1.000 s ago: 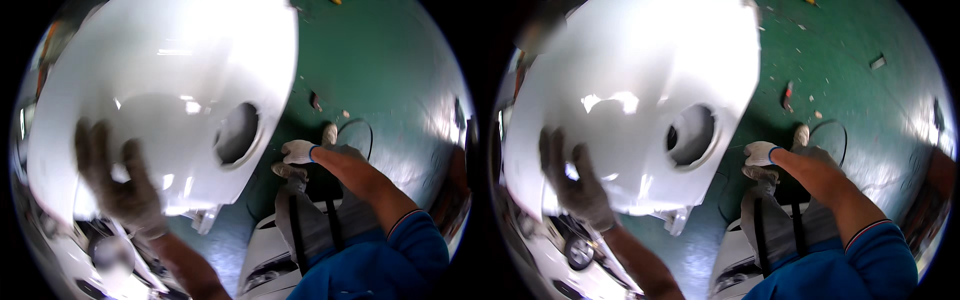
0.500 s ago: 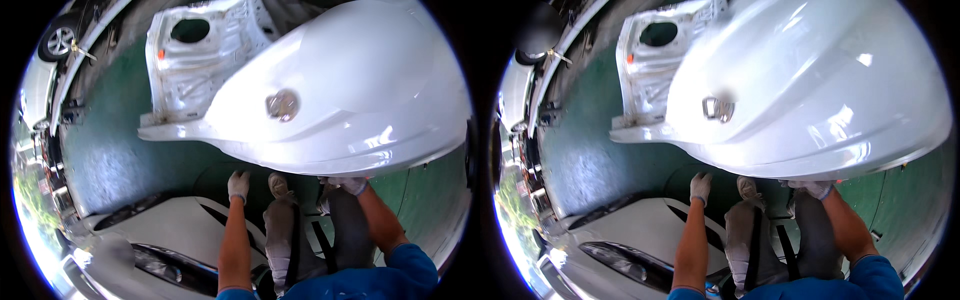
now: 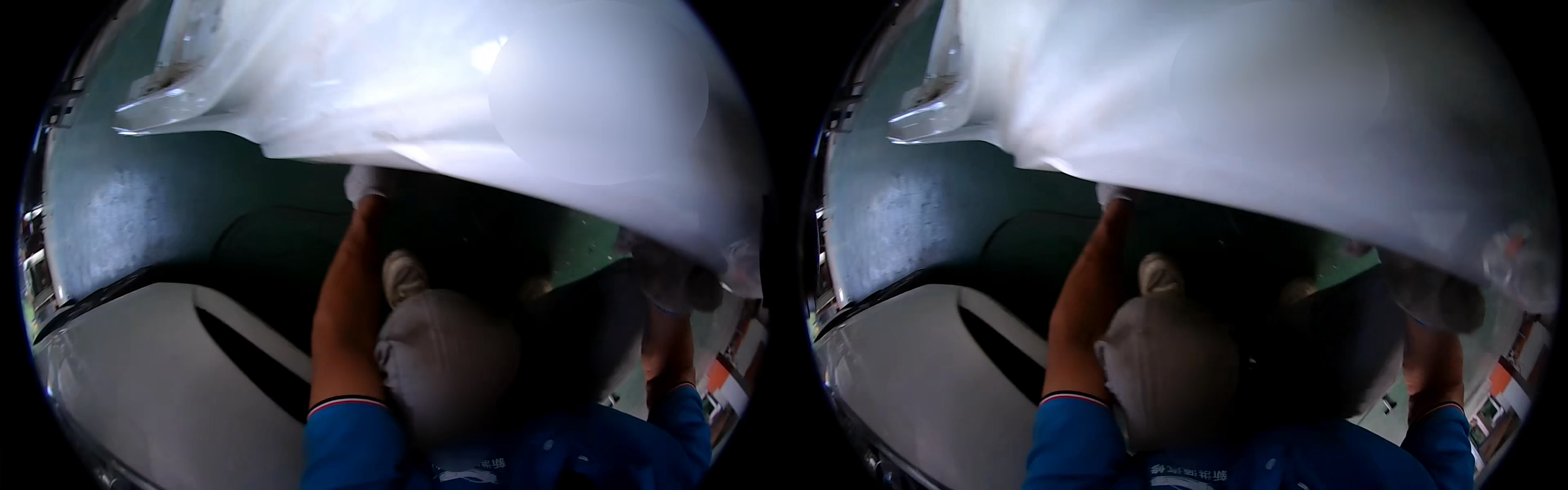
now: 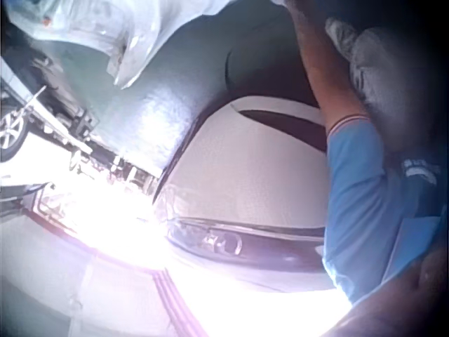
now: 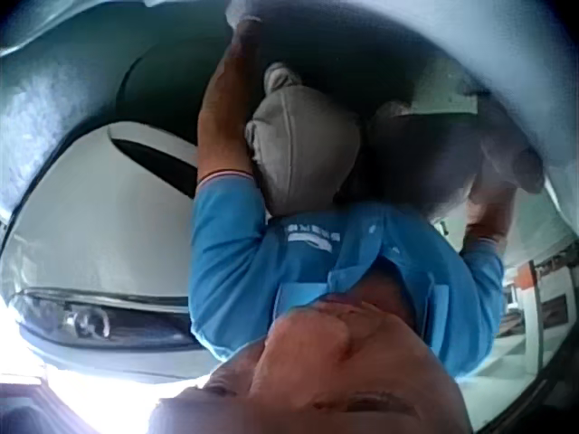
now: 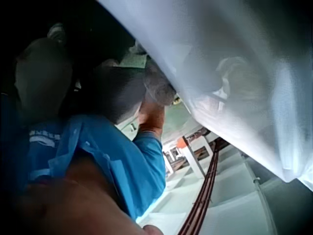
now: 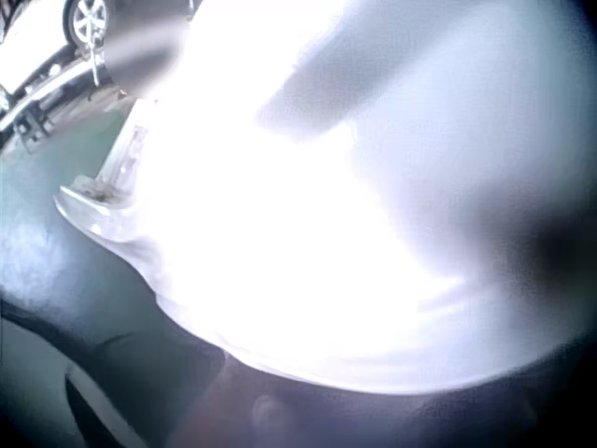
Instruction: The person lifts and positions a white car bumper, then uses a hammer and metal punch to tap and adjust the inner metal frame of the bumper.
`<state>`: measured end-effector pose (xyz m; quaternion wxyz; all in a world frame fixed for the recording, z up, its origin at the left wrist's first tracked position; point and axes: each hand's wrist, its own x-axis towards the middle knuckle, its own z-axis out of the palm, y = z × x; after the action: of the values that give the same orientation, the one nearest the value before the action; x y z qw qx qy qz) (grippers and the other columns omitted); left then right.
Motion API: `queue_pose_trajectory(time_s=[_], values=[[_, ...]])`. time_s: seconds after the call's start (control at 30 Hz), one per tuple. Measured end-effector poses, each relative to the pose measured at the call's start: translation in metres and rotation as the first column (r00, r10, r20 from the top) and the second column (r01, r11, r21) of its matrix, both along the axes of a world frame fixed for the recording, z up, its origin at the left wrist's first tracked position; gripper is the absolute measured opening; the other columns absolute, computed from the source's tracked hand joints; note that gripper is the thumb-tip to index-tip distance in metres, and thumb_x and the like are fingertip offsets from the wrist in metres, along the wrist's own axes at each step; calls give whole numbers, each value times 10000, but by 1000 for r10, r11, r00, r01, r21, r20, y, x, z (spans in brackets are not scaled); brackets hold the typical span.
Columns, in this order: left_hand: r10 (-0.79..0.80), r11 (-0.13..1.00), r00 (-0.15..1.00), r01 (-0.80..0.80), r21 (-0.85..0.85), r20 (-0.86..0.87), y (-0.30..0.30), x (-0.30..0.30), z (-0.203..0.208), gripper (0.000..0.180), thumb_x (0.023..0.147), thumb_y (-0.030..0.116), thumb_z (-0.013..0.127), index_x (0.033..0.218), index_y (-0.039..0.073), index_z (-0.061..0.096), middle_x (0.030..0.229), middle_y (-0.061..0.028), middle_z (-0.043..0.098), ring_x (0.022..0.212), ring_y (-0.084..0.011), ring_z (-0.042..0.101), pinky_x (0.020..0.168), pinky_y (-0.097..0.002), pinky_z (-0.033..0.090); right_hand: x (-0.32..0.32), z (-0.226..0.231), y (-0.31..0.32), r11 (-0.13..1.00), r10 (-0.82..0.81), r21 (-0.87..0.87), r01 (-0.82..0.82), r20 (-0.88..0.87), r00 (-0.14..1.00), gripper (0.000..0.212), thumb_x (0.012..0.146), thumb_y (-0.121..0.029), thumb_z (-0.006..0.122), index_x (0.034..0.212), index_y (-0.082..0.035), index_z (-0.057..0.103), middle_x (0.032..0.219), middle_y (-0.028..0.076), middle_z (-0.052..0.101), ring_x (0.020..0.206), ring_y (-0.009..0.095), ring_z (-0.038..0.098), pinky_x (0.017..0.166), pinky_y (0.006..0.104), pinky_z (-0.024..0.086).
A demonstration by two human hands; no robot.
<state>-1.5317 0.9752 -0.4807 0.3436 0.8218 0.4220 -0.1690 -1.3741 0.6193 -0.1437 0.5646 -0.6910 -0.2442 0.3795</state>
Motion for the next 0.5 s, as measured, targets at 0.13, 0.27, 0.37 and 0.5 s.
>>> queue_pose_trajectory(time_s=[0.13, 0.27, 0.37, 0.5], values=[[-10, 936, 928, -121, 329, 371, 42, -32, -30, 483, 1020, 472, 531, 1326, 127, 674, 1378, -203, 650, 1227, -377, 653, 951, -488, 556, 16, -22, 15, 975, 51, 213, -69, 86, 995, 668, 1023, -524, 527, 1335, 67, 532, 1158, 283, 669, 1053, 391, 703, 825, 446, 623], [116, 989, 981, -129, 77, 155, 23, -24, -21, 523, 975, 519, 590, 1167, 50, 724, 1228, -231, 716, 1149, -429, 673, 970, -509, 548, 18, -25, 32, 962, 34, 261, -73, 151, 988, 717, 1021, -580, 507, 1310, 76, 546, 1134, 295, 677, 1041, 399, 708, 803, 446, 630], [173, 982, 984, -176, 74, 41, 40, -11, -13, 567, 946, 506, 618, 1259, 34, 649, 1266, -254, 696, 1196, -429, 657, 987, -502, 547, 19, -29, 61, 913, 60, 388, -123, 171, 983, 757, 1020, -622, 492, 1292, 82, 556, 1116, 304, 683, 1032, 405, 713, 787, 447, 636], [250, 966, 964, -255, 47, 96, 32, -11, -12, 478, 964, 406, 600, 1255, 30, 643, 1270, -267, 689, 1203, -444, 650, 996, -505, 542, 14, -34, 84, 803, 44, 596, -28, -13, 999, 818, 998, -673, 500, 1321, 77, 546, 1129, 311, 686, 1021, 415, 718, 812, 458, 651]])
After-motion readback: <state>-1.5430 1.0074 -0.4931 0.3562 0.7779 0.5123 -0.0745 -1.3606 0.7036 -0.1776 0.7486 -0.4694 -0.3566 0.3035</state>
